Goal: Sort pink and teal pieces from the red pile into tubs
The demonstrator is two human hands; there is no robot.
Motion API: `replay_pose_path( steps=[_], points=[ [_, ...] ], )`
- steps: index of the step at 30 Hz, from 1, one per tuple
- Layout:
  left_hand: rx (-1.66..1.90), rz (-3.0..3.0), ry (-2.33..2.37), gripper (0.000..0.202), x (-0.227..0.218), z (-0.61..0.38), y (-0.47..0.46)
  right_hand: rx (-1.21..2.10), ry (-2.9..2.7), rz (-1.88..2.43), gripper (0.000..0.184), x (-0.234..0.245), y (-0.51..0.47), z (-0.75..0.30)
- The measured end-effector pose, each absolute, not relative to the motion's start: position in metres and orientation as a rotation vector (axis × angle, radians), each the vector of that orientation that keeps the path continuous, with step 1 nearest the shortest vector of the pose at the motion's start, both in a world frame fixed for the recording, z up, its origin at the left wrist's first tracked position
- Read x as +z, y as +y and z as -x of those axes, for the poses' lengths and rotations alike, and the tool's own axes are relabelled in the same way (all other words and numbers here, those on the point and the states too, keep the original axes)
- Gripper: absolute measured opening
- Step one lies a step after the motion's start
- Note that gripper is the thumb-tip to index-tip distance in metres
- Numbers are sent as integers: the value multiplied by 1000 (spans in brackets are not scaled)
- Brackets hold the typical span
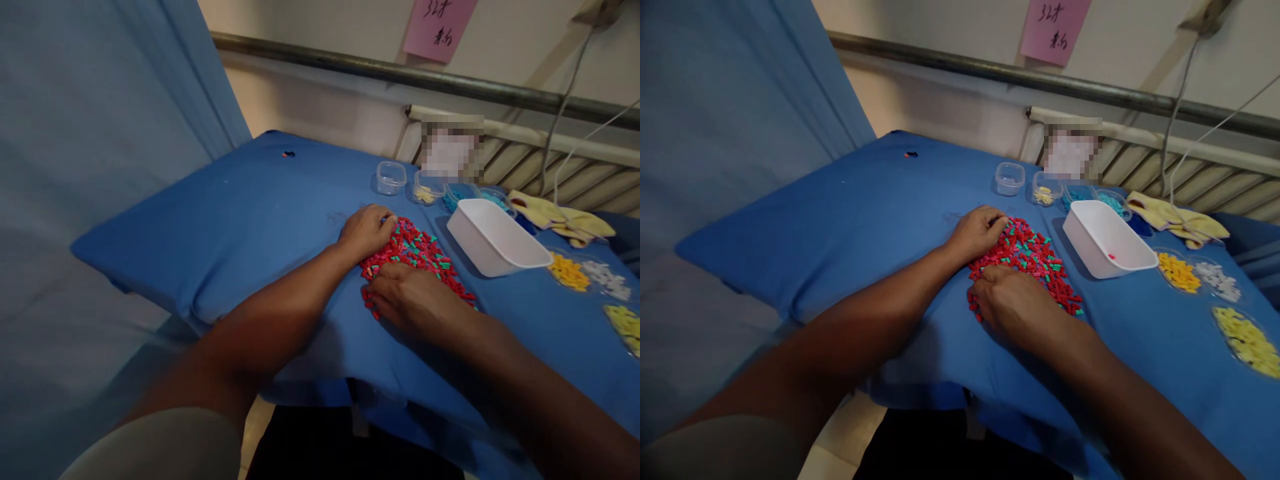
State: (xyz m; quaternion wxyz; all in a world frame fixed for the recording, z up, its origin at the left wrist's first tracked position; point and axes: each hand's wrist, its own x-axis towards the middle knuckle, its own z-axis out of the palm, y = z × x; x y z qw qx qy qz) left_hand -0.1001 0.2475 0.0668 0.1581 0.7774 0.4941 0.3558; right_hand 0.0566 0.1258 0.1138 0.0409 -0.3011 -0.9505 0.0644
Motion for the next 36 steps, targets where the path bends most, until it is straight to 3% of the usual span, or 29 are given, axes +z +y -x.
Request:
replay_pose_path(
  steps=[8, 17, 26, 31, 36],
  points=[
    [1058, -2234, 1411, 31, 67, 102, 247, 267, -2516, 925, 14, 133, 132, -89],
    [1068, -2207, 1419, 31, 69, 104, 250, -410, -1875, 1707, 22, 160, 154, -206],
    [1083, -2234, 1434, 31, 71, 108, 253, -330, -1922, 1900, 37, 143, 164, -221],
    [1080, -2221, 1431, 30, 73, 109, 252, -347, -1909, 1602, 31, 143, 159, -210],
    [1090, -2226, 1429, 30, 73, 108, 252, 229, -2389, 1248, 16, 139, 147, -174]
  ],
)
